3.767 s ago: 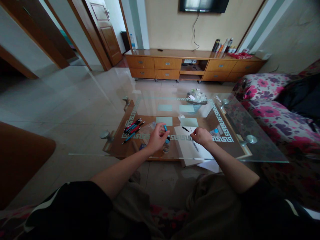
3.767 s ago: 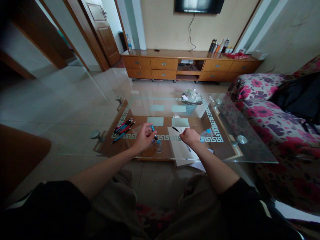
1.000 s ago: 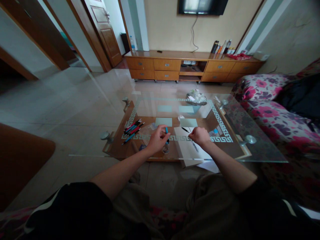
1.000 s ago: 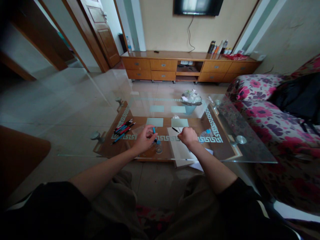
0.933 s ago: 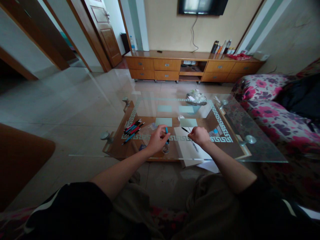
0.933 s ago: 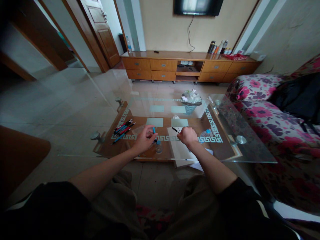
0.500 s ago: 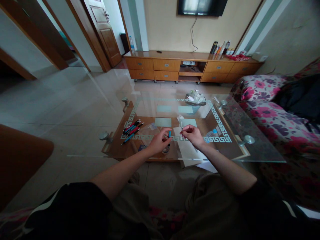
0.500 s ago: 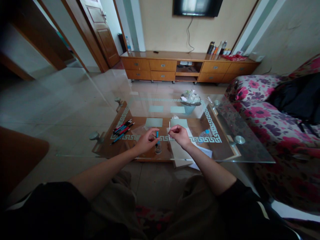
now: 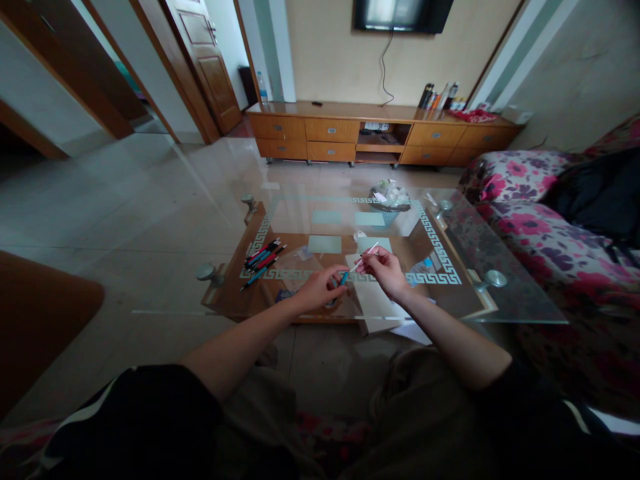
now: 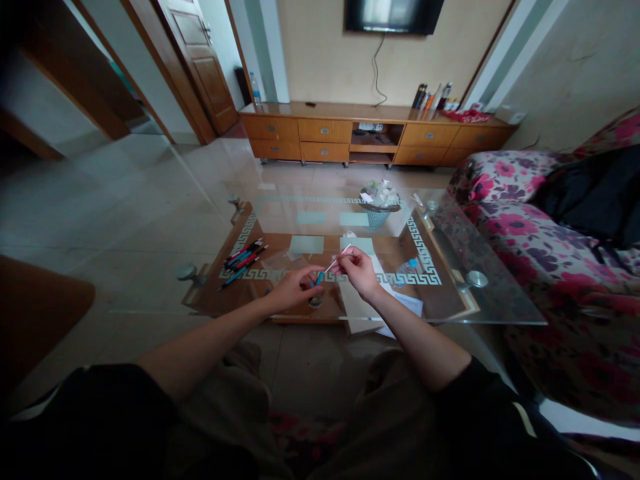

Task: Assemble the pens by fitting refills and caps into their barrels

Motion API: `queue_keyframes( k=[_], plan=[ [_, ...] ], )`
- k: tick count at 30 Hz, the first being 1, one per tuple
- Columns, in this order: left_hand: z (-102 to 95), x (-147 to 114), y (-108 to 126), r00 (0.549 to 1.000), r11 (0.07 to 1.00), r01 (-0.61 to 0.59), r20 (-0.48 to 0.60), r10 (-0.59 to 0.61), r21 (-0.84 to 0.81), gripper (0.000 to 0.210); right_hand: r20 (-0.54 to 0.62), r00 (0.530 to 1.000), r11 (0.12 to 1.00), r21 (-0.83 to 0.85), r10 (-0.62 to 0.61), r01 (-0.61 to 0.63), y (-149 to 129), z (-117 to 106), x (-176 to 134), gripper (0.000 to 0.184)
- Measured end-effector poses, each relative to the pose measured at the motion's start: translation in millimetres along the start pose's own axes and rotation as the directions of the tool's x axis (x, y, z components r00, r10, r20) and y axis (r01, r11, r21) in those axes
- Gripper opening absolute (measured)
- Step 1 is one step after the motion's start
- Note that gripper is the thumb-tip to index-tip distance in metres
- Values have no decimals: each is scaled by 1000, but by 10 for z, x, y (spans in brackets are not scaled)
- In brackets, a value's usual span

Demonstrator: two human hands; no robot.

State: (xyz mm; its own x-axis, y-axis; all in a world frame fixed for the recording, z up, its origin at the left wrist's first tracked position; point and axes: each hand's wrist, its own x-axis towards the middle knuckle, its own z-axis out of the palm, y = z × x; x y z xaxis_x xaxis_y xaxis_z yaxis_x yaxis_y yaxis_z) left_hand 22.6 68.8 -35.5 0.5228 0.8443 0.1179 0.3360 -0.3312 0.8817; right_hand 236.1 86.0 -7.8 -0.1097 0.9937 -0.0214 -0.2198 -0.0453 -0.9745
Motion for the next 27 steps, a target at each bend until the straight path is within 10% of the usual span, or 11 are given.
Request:
queue_keyframes(
  k=[27],
  plan=[
    [-25, -4, 30, 999, 998, -37, -32, 39, 57, 48, 76, 994, 959, -268, -78, 96, 61, 6, -15, 34]
  ],
)
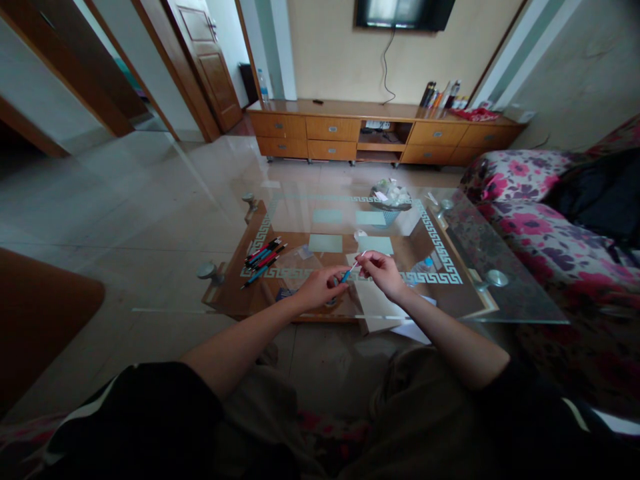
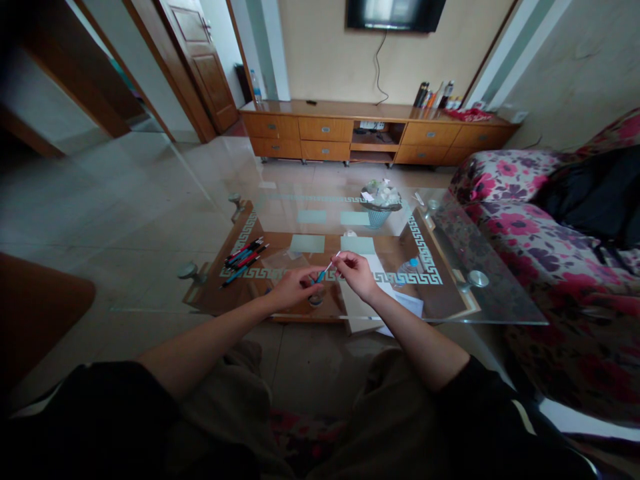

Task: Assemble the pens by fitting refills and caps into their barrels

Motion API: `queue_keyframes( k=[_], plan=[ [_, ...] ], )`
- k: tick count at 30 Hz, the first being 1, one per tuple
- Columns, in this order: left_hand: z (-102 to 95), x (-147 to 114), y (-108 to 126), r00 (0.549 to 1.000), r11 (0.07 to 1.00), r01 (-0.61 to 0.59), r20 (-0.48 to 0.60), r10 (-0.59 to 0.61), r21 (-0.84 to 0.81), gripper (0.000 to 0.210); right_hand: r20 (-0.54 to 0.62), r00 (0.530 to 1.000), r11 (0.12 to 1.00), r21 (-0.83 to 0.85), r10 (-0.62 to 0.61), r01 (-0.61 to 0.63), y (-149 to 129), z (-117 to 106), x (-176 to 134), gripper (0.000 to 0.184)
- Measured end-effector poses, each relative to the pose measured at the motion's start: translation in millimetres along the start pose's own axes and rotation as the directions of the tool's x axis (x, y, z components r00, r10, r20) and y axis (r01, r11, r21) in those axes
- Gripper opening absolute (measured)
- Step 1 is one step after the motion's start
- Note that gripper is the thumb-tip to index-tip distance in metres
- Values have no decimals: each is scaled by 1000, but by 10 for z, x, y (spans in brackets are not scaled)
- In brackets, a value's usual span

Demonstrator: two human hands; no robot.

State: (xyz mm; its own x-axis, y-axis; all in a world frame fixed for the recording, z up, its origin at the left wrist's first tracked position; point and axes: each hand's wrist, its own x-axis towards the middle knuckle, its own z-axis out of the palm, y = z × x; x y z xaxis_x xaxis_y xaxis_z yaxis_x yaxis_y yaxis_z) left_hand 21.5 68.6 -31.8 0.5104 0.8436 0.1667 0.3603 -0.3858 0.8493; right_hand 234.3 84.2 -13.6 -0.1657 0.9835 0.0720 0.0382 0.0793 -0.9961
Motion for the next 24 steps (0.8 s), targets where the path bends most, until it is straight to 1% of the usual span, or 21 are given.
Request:
queue_keyframes(
  k=[2, 7, 10, 14, 18, 20, 24],
  plan=[
    [3, 2, -6, 1000, 1000, -5, 4, 5, 3, 49, -4, 1000, 1000, -22, -10, 10, 38, -1, 8, 33],
    [13, 6, -23, 1000, 999, -20, -8, 20, 28, 50, -42, 999, 999, 26, -28, 29, 96, 7, 20, 33],
    [8, 4, -12, 999, 998, -29, -12, 30, 51, 50, -46, 999, 1000, 20, 7, -6, 86, 15, 12, 34],
    [-5, 5, 15, 997, 992, -59, -36, 64, 111, 47, -30, 999, 999, 4, 37, -37, 72, 11, 3, 36],
    [-23, 21, 26, 986, 979, -114, -103, 133, 170, 40, -18, 999, 999, -29, 38, -39, 89, -17, 12, 36],
    [-33, 31, 16, 981, 976, -123, -128, 148, 180, 39, -6, 999, 999, -37, 40, -40, 102, -29, 14, 36],
    [-43, 35, -26, 980, 973, -137, -115, 160, 186, 37, 52, 998, 999, -37, 22, -21, 129, -35, 9, 32]
  ],
)
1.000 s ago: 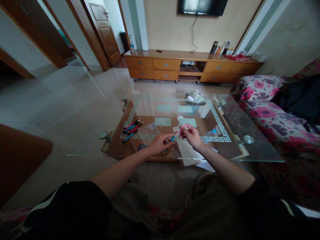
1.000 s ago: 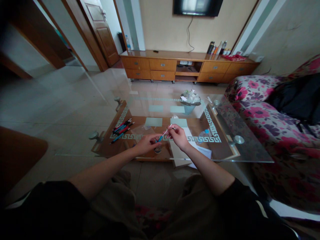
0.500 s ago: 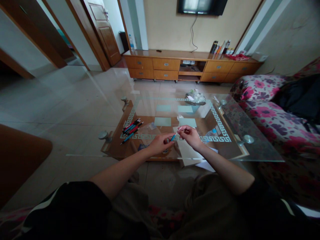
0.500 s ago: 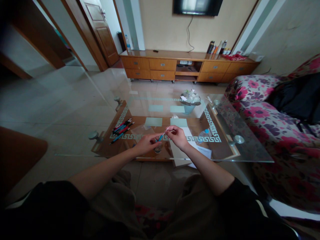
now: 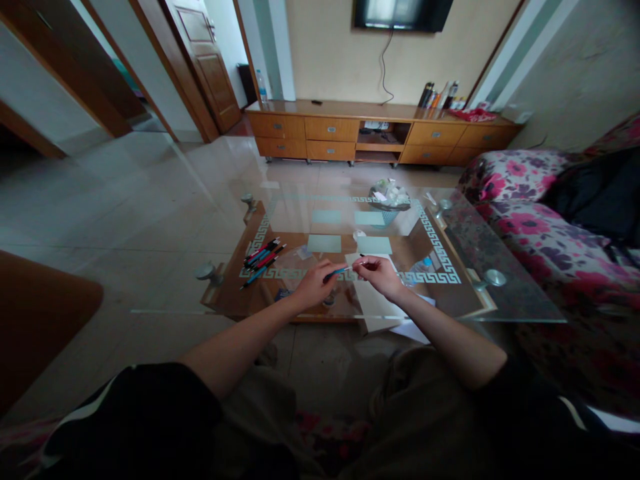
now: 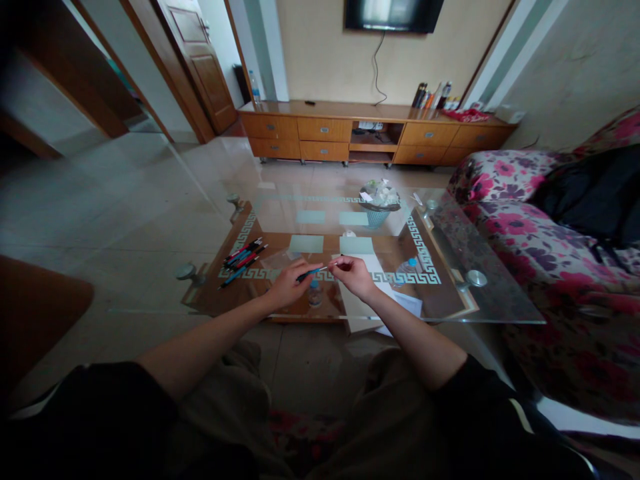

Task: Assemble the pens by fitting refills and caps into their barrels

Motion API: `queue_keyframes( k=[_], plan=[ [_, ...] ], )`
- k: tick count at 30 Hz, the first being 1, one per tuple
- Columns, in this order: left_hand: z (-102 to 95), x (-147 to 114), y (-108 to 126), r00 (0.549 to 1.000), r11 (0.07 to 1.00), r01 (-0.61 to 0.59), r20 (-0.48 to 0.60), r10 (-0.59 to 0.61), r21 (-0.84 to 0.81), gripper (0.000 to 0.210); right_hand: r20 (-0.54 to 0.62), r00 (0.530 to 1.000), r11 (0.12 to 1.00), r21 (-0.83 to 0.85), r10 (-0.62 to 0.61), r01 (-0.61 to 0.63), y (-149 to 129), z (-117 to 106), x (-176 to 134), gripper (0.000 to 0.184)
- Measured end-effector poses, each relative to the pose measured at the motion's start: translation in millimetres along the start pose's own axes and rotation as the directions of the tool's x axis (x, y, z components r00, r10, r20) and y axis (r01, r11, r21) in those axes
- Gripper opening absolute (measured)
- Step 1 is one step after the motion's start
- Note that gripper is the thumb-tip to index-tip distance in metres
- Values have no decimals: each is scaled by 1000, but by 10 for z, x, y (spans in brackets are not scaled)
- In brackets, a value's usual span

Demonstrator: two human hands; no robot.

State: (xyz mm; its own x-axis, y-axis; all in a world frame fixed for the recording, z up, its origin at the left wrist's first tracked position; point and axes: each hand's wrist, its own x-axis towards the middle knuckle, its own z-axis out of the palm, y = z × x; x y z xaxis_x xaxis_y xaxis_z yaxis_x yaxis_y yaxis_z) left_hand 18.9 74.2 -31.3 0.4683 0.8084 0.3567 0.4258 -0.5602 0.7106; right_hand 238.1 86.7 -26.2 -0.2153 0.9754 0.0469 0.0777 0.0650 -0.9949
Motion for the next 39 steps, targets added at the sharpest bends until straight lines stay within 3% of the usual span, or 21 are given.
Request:
queue_keyframes(
  k=[5, 10, 13, 19, 26, 29, 35, 39],
  plan=[
    [22, -34, -33, 998, 999, -30, 63, 28, 36, 38, 22, 1000, 999, -32, -9, 10, 15, -2, 2, 29],
    [52, -41, -41, 1000, 1000, 2, 27, -2, 17, 36, 26, 1000, 998, -61, -10, 12, 26, -26, 8, 30],
    [62, -28, -47, 996, 995, 84, 26, -83, -56, 34, 32, 999, 996, -85, 7, -4, 50, -37, 9, 30],
    [105, -35, -102, 946, 909, 288, 234, -223, -301, 38, 80, 997, 995, -99, 12, -4, 58, -50, 3, 29],
    [178, -62, -153, 964, 898, 252, 180, -198, -361, 30, 153, 988, 979, -205, 25, 7, 114, -70, 0, 29],
    [185, -59, -128, 932, 806, 358, 234, -277, -471, 36, 179, 984, 968, -248, 15, 30, 113, -70, 1, 30],
    [135, -45, -23, 790, 443, 613, 527, -313, -654, 50, 191, 972, 985, -129, 139, -115, -38, -32, -45, 34],
    [118, -47, 37, 772, 362, 636, 554, -312, -682, 44, 208, 956, 978, -69, 207, -196, -90, -19, -67, 32]
  ],
)
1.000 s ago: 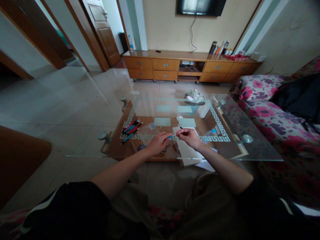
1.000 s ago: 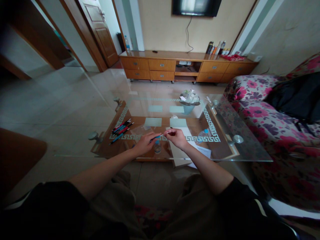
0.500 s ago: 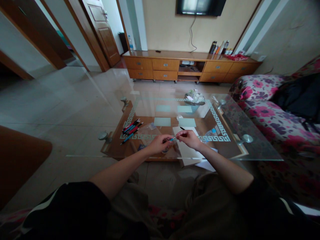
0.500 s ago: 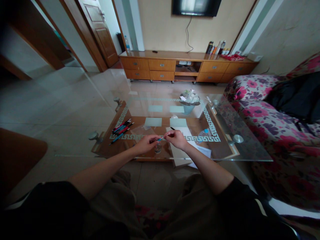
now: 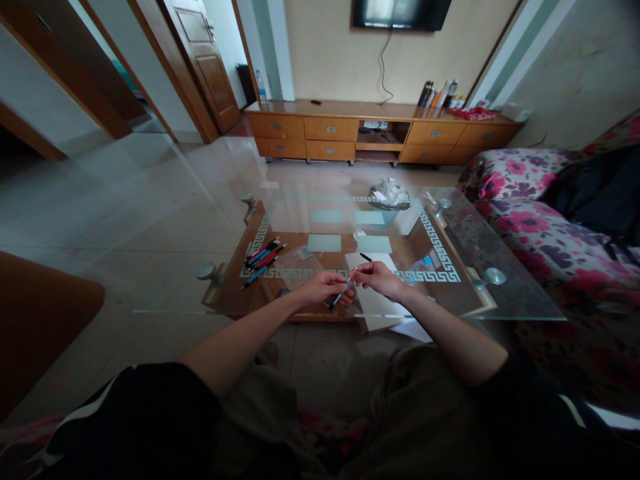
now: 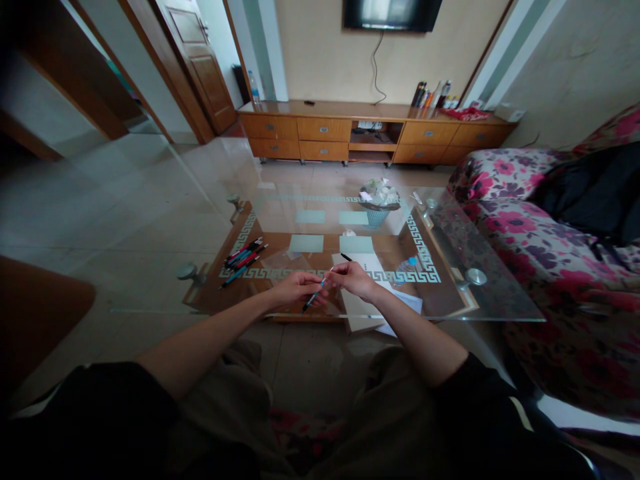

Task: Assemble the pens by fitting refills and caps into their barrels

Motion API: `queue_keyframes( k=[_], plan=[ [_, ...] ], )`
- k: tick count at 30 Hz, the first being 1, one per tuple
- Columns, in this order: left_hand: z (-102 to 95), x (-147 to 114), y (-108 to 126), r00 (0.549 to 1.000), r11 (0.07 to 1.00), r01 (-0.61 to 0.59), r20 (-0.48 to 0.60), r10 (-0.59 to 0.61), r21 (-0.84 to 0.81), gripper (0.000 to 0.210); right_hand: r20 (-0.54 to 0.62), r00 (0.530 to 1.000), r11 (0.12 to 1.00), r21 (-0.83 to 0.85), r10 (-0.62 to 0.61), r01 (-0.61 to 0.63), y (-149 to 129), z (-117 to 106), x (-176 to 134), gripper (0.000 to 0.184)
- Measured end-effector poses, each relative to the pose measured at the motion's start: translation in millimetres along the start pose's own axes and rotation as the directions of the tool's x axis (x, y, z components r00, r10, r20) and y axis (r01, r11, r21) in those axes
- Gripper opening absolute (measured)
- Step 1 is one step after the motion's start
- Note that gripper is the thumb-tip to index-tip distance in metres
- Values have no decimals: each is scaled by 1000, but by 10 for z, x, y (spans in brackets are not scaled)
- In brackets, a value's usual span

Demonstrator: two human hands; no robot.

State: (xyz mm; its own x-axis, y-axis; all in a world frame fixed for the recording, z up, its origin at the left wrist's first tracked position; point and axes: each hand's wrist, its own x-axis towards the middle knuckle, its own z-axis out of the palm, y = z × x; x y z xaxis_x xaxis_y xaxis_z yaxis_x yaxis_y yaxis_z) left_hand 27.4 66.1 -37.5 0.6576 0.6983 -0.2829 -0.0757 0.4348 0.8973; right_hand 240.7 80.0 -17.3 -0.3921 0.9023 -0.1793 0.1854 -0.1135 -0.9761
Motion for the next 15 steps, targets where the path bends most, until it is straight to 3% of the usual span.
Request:
queue_keyframes(
  k=[7, 15],
  plan=[
    [48, 13, -6, 997, 1000, -2, -73, 3, 19, 43, 19, 1000, 1000, 16, -18, 18, 95, 21, 49, 28],
    [15, 69, -41, 988, 991, -98, -110, 108, 88, 34, -24, 1000, 1000, -2, -8, 8, 87, 60, 43, 33]
  ],
)
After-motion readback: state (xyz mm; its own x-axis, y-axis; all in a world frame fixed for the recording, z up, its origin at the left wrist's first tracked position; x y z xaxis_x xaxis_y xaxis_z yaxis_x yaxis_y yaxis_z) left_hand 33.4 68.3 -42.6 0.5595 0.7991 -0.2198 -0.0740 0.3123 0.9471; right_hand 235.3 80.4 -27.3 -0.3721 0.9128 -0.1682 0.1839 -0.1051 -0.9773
